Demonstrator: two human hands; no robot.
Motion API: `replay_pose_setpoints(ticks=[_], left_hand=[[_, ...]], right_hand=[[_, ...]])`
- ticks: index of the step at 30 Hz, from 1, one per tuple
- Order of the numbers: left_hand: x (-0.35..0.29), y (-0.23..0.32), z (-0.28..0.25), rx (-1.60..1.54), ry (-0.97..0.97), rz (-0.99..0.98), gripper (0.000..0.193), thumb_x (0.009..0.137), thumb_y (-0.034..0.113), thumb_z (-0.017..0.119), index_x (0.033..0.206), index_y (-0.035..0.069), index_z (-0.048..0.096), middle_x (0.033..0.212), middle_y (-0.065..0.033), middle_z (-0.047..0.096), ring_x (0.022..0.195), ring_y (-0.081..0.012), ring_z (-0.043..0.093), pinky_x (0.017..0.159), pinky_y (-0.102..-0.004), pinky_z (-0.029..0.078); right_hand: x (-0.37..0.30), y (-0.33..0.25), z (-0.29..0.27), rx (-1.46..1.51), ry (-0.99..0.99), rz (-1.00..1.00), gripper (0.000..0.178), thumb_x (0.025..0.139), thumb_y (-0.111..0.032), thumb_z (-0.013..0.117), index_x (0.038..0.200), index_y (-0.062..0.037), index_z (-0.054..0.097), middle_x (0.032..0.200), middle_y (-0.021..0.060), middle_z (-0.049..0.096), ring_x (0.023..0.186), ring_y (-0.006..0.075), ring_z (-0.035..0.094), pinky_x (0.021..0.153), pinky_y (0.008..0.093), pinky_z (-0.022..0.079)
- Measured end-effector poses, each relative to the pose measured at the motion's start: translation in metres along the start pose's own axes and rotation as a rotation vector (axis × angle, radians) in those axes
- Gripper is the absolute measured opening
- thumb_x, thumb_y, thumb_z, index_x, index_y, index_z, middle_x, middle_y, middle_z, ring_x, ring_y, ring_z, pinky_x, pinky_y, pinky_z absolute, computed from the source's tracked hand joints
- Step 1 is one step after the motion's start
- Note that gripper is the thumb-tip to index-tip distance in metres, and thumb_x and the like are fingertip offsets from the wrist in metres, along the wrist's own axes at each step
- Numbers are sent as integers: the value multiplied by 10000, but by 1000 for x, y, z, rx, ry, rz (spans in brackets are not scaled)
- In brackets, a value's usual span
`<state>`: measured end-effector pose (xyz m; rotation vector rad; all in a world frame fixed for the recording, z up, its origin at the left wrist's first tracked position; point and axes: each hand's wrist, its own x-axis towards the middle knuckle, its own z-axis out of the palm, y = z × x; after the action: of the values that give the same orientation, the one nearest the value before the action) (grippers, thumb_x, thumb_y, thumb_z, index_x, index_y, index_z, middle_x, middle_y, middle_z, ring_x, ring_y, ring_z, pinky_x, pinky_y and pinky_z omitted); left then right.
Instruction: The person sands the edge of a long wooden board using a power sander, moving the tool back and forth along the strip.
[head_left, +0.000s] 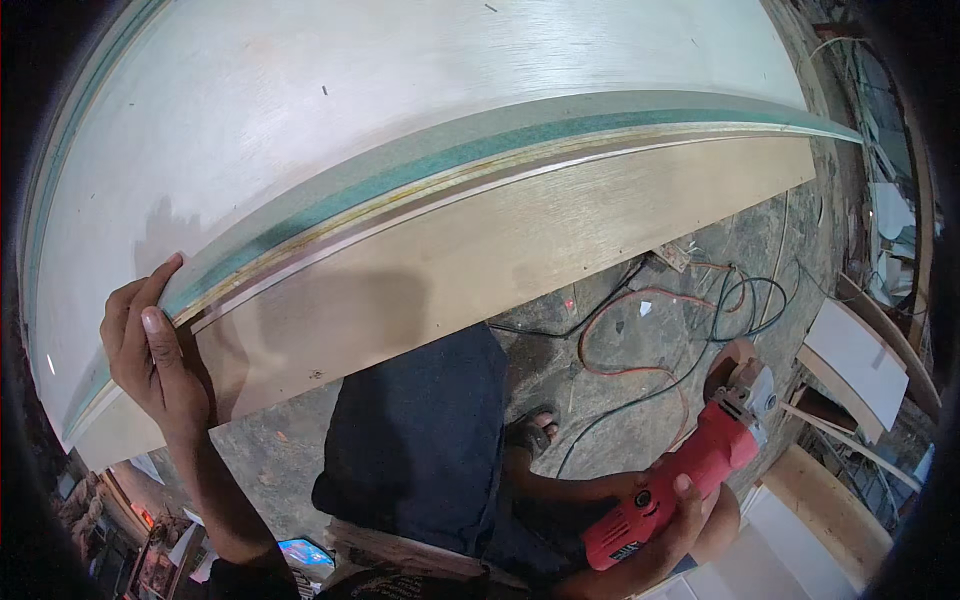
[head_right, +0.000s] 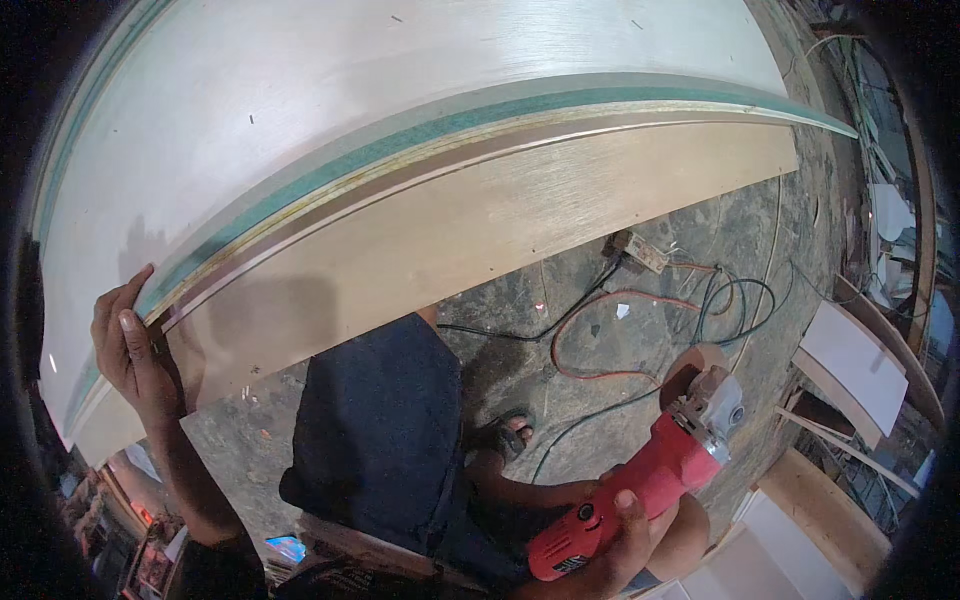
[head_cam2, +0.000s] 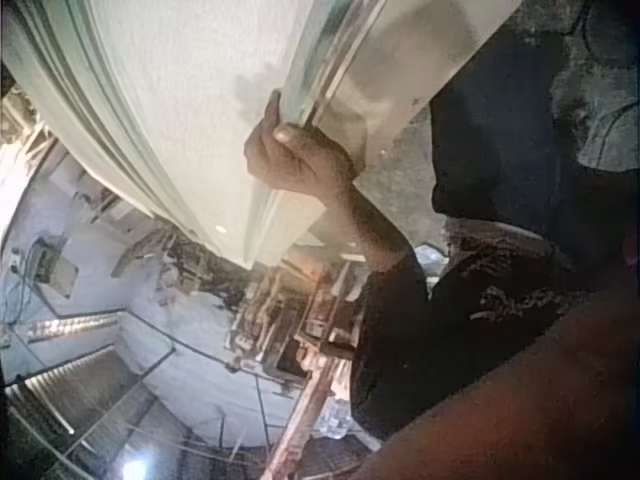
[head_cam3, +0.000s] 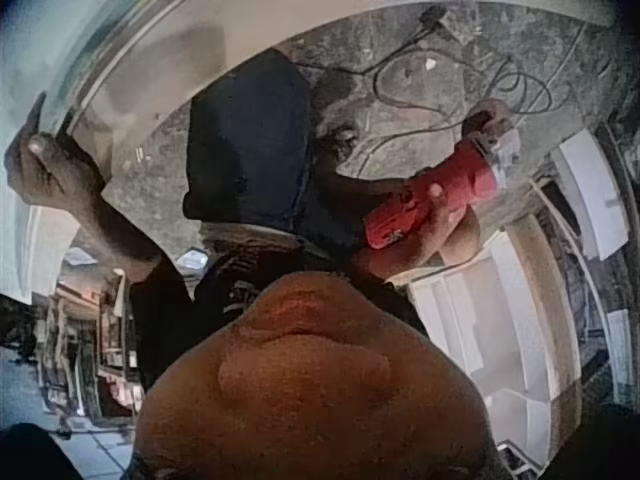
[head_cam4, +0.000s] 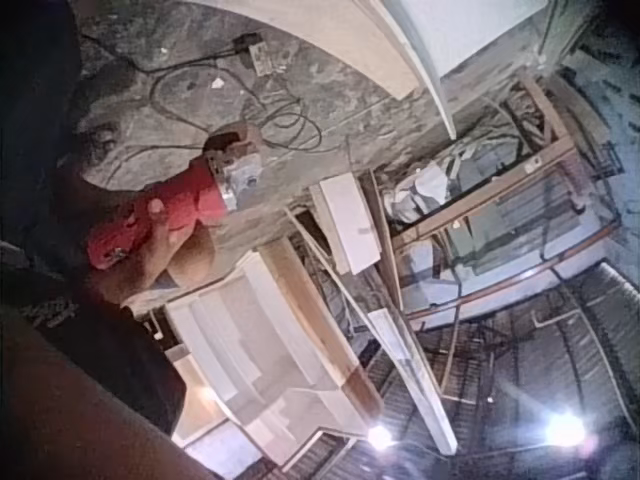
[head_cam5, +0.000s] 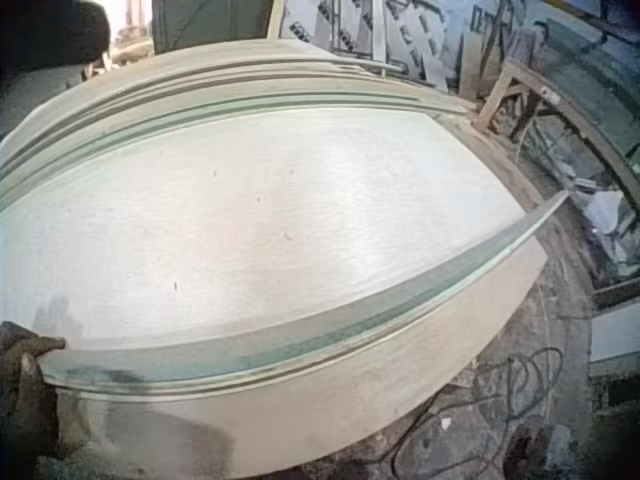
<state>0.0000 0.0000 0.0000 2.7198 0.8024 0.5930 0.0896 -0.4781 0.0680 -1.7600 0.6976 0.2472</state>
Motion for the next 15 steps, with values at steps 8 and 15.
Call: replay_pose_setpoints(ticks=[8,15], left_hand=[[12,19,-10,45,10,66,472,1116,324,430,1152,29,797,1051,-165,719,1045,-310,636,986,-433,434],[-10,-4,6,109,34,94,303,1049,270,564,1229,121,757,1161,-148,703,1150,-356,616,1035,-496,431]], right_hand=[[6,6,5,10,27,-55,751,750,-350,862,1274,57,509,956,155,668,773,262,681,703,363,572],[31,3,17,115,-46,-161,430,891,-263,799,1142,24,601,927,124,684,721,233,672,685,355,547]])
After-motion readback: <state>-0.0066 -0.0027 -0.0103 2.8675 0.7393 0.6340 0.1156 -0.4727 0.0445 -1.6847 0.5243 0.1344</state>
